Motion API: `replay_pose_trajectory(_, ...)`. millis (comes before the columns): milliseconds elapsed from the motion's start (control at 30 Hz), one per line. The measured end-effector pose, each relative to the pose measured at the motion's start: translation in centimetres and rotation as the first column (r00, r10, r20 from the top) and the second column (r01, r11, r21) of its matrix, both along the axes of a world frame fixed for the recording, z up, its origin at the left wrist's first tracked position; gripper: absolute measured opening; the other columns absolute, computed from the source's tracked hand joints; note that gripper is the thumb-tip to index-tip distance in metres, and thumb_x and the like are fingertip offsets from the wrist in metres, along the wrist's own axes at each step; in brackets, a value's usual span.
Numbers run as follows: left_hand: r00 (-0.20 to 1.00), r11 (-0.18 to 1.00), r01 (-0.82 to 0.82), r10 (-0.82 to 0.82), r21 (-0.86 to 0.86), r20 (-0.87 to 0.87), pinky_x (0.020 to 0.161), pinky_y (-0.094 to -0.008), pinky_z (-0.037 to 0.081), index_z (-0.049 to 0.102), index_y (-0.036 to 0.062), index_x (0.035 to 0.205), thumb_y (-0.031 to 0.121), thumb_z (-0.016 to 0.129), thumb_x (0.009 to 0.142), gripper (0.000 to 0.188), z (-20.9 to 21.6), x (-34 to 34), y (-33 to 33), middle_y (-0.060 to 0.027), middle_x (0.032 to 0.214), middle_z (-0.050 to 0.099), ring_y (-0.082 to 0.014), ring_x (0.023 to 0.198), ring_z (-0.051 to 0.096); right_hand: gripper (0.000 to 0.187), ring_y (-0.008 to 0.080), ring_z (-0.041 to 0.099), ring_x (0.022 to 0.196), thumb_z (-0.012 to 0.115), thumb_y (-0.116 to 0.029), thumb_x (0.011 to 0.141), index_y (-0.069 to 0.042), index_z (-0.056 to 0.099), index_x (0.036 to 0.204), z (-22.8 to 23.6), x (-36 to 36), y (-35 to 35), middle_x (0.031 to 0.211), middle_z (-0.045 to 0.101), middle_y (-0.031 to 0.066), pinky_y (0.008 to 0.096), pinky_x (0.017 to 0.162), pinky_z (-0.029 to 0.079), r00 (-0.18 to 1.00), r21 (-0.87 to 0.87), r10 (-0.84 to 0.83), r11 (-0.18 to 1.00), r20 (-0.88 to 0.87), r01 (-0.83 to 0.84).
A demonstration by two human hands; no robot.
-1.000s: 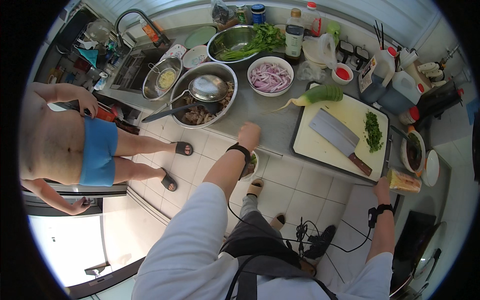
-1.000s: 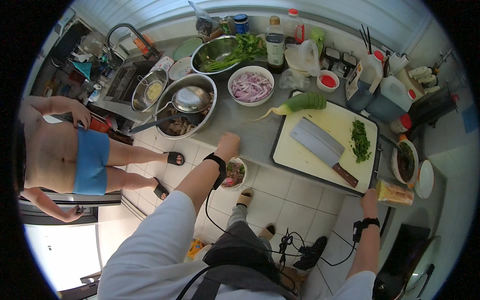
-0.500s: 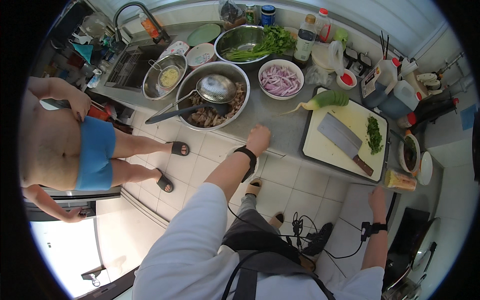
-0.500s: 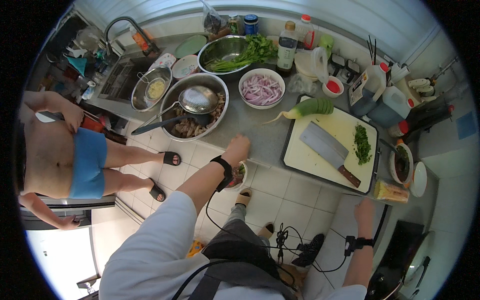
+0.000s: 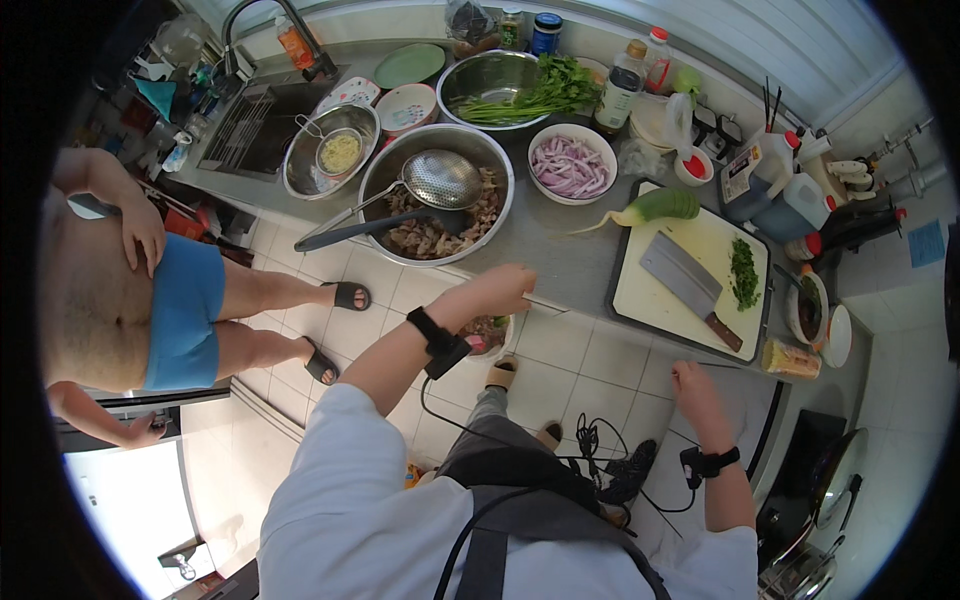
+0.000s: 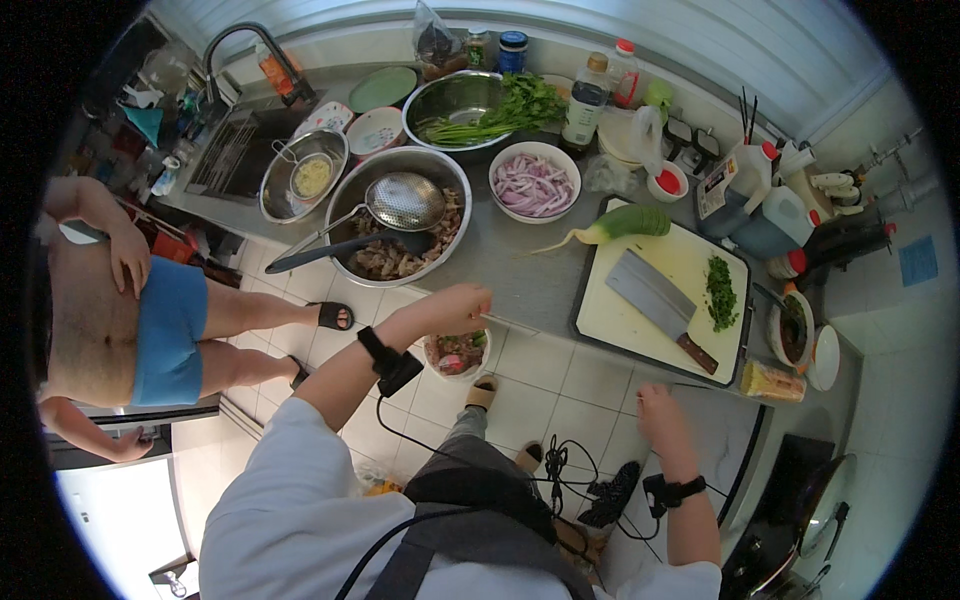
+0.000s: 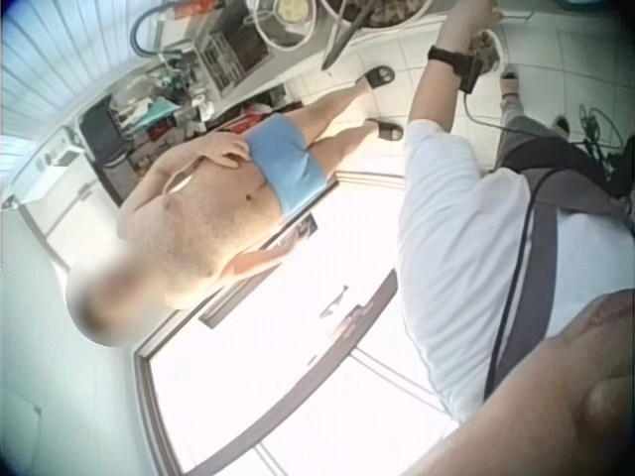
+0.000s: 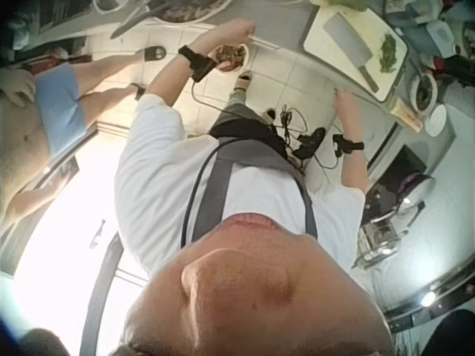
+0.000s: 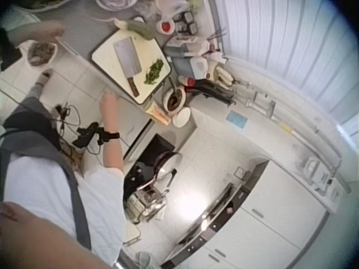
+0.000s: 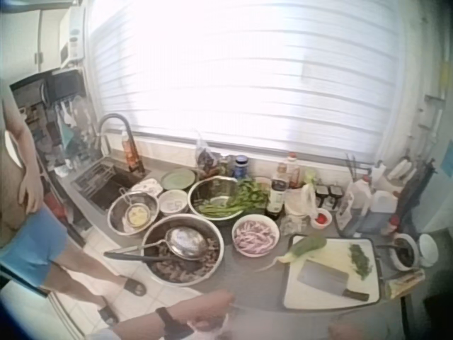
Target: The person adds cooked meat to a bowl, then opens a pot of boiling water and adds dry noodles. They stir the noodles with chopsticks and cover the pot to continue cooking.
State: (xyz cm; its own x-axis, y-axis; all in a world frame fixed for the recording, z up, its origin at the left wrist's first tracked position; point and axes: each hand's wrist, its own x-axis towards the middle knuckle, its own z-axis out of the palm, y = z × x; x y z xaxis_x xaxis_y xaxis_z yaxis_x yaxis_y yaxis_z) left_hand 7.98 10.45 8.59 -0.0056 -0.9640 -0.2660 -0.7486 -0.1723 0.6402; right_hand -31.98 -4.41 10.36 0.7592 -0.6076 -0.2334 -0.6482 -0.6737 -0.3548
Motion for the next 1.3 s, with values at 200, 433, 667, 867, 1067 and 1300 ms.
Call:
replay_pose_trajectory(200, 0.965, 0.937, -0.250, 0.219, -0.246, -0.146, 0.071, -0.0365, 0.050, 0.057, 0.0009, 0.097, 0.003, 0.060, 0.085, 0.013, 3.3, 4.0, 5.9, -0.0143, 0.089, 0.058, -0.0318, 0.079, 0.059, 0.009, 0.0404, 0.058, 0.083, 0.055, -0.009, 0.088, -0.004, 0.055, 0.095, -1.2, 3.4, 1.5, 0.093, 0.057, 0.0168, 0.0471, 0.070, 0.049, 0.999, 0.027, 0.040, 0.999, -0.026, -0.039)
replay_pose_trajectory(433, 0.789, 0.707, -0.503, 0.610, -0.496, 0.070, 0.073, -0.0398, 0.047, 0.059, 0.0009, 0.096, 0.000, 0.059, 0.083, 0.013, 4.2, 11.2, 11.0, -0.0151, 0.090, 0.058, -0.0340, 0.087, 0.058, 0.010, 0.0399, 0.058, 0.079, 0.056, -0.011, 0.086, -0.003, 0.054, 0.091, -1.2, 5.4, 1.4, 0.089, 0.057, 0.0176, 0.0484, 0.067, 0.049, 0.996, -0.016, 0.089, 0.996, -0.012, -0.090)
replay_pose_trajectory(667, 0.599, 0.810, -0.315, 0.574, -0.495, 0.558, 0.077, -0.0410, 0.045, 0.060, 0.0067, 0.087, 0.006, 0.062, 0.076, 0.011, 2.4, 14.1, 12.4, -0.0080, 0.090, 0.057, -0.0290, 0.092, 0.055, 0.009, 0.0400, 0.059, 0.076, 0.057, -0.010, 0.086, -0.003, 0.054, 0.092, 0.2, 7.3, 1.8, 0.088, 0.057, 0.0176, 0.0482, 0.066, 0.050, 0.985, -0.047, 0.170, 0.984, -0.036, -0.172)
replay_pose_trajectory(867, 0.503, 0.823, -0.337, 0.568, -0.458, 0.651, 0.078, -0.0416, 0.044, 0.063, 0.0088, 0.092, 0.006, 0.064, 0.074, 0.018, 1.6, 15.2, 12.0, -0.0062, 0.092, 0.059, -0.0284, 0.094, 0.055, 0.012, 0.0391, 0.059, 0.079, 0.058, -0.010, 0.086, -0.002, 0.053, 0.093, 0.7, 8.6, 2.0, 0.091, 0.056, 0.0172, 0.0474, 0.066, 0.050, 0.980, -0.036, 0.167, 0.984, -0.106, -0.172)
replay_pose_trajectory(1067, 0.536, 0.848, -0.344, 0.530, -0.404, 0.657, 0.079, -0.0413, 0.043, 0.063, 0.0105, 0.092, 0.005, 0.061, 0.075, 0.018, 2.4, 16.8, 13.0, -0.0051, 0.092, 0.058, -0.0276, 0.094, 0.055, 0.011, 0.0390, 0.059, 0.080, 0.057, -0.010, 0.086, -0.002, 0.052, 0.092, 1.3, 9.6, 2.4, 0.092, 0.055, 0.0168, 0.0472, 0.067, 0.050, 0.979, -0.025, 0.170, 0.985, -0.109, -0.173)
replay_pose_trajectory(1300, 0.444, 0.853, -0.241, 0.520, -0.462, 0.729, 0.079, -0.0397, 0.041, 0.060, 0.0117, 0.090, 0.007, 0.058, 0.077, 0.014, 2.4, 17.4, 15.3, -0.0042, 0.089, 0.058, -0.0248, 0.090, 0.056, 0.009, 0.0379, 0.059, 0.080, 0.055, -0.010, 0.087, -0.002, 0.052, 0.089, 2.8, 13.6, 2.7, 0.089, 0.053, 0.0164, 0.0462, 0.067, 0.050, 0.961, -0.036, 0.273, 0.961, -0.038, -0.274)
